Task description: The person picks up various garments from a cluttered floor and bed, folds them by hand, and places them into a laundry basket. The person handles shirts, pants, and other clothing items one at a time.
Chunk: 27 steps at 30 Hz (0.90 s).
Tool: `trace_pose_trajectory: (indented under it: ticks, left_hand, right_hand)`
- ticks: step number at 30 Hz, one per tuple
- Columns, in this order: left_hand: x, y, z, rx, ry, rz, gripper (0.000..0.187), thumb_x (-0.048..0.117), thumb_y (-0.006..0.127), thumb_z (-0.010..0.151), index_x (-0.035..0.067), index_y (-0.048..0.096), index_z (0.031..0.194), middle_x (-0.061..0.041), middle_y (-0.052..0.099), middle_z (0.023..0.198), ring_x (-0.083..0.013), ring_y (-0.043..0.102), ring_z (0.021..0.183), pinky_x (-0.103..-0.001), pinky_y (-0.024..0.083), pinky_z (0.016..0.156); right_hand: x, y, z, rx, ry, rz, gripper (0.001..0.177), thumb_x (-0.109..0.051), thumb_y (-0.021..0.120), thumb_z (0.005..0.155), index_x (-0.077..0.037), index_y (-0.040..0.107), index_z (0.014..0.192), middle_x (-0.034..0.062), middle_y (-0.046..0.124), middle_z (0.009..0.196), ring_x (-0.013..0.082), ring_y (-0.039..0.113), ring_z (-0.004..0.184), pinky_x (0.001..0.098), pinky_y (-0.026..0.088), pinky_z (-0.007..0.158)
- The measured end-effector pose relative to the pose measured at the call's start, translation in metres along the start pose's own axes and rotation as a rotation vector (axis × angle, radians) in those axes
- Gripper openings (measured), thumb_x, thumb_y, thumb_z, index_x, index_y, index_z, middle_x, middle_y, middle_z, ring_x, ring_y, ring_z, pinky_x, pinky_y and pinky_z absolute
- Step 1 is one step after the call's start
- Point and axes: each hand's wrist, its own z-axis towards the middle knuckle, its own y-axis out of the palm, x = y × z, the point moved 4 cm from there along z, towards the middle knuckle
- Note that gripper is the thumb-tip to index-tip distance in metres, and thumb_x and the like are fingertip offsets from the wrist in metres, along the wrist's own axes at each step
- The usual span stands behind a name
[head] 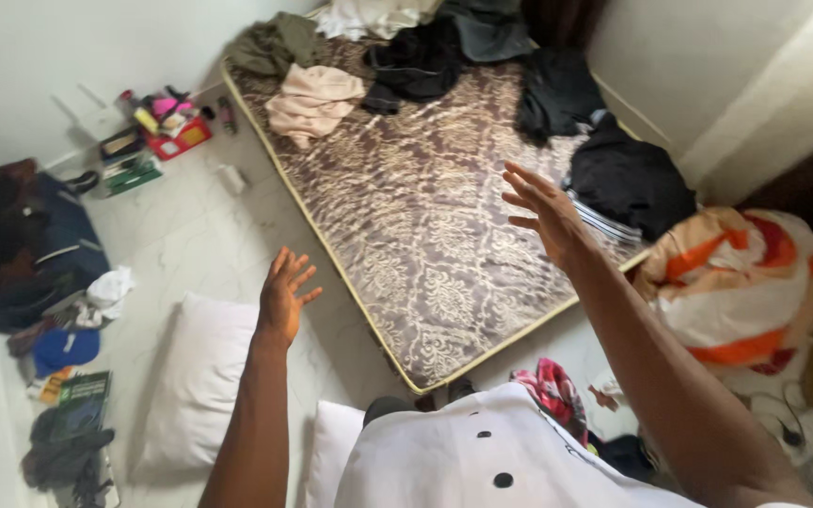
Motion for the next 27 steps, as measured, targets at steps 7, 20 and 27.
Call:
trace_pose_trajectory:
  ticks: [7,20,27]
  left_hand:
    - [0.013,-0.064,-0.005,0.061,0.044,0.047,0.094,0.058,0.058,0.092,0.015,0.018,0.165,-0.019,0.035,0.162,-0.0347,0.042,0.146,-0.052,0.047,0.105]
    - [0.073,-0.178,-0.016,0.362,0.229,-0.093,0.083,0.051,0.057,0.096,0.015,0.023,0.163,-0.018,0.048,0.156,-0.0321,0.048,0.143,-0.047,0.052,0.099]
    - [0.124,-0.259,0.006,0.522,0.256,-0.040,0.080,0.052,0.052,0.099,0.015,0.024,0.163,-0.018,0.047,0.156,-0.0315,0.048,0.144,-0.046,0.051,0.103]
  right_hand:
    - [-0.006,0.104,0.063,-0.162,0.032,-0.097,0.087,-0.068,0.060,0.085,-0.022,0.042,0.157,0.0081,0.042,0.163,0.0309,0.047,0.144,0.0523,0.047,0.108]
    - [-0.018,0.295,0.188,-0.536,0.011,-0.152,0.085,-0.066,0.060,0.087,-0.020,0.043,0.157,0.0117,0.045,0.161,0.0350,0.047,0.144,0.0557,0.047,0.107]
    - [-0.017,0.415,0.270,-0.688,0.031,-0.108,0.086,-0.065,0.064,0.086,-0.017,0.046,0.155,0.0110,0.050,0.159,0.0348,0.049,0.141,0.0530,0.045,0.107]
